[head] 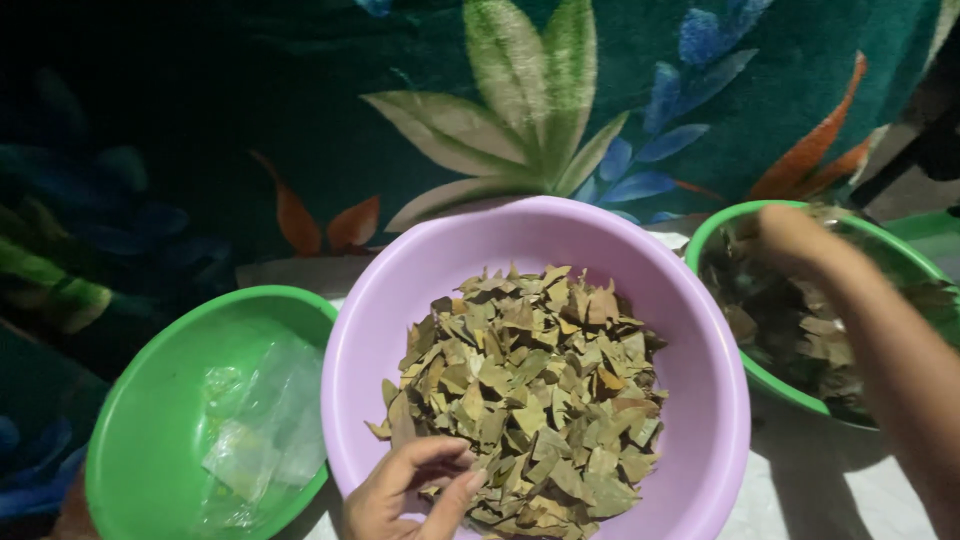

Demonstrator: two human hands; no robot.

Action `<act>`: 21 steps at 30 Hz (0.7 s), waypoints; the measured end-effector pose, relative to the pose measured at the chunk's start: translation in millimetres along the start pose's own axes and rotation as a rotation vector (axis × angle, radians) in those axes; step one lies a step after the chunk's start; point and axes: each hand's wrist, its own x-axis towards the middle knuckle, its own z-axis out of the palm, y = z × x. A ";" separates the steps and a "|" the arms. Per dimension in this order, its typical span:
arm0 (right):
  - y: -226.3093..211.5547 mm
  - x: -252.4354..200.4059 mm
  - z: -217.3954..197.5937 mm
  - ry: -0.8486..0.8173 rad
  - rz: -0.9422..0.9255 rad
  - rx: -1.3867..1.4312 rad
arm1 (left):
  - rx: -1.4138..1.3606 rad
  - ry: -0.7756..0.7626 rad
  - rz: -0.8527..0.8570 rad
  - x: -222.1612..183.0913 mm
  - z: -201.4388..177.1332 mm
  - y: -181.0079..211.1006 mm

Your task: Sorting dried leaves from a large bowl and placing them into a small plastic bag for packaging.

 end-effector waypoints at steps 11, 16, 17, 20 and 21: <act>-116.7 -134.3 -104.2 -0.079 0.107 -0.250 | 0.067 0.144 -0.070 -11.3 -81.8 -58.5; -52.7 -86.9 -72.3 0.094 0.004 -0.100 | 0.004 -0.176 -0.006 6.6 -143.4 -156.0; -30.8 -70.1 -64.6 0.156 -0.025 -0.057 | 0.051 -0.187 -0.132 4.5 -152.9 -172.1; -9.6 -59.2 -62.6 0.223 -0.028 -0.015 | 0.098 -0.051 -0.038 5.1 -139.0 -162.7; -1.2 -51.7 -56.7 0.224 -0.026 -0.017 | 0.096 -0.052 -0.038 2.0 -132.3 -157.3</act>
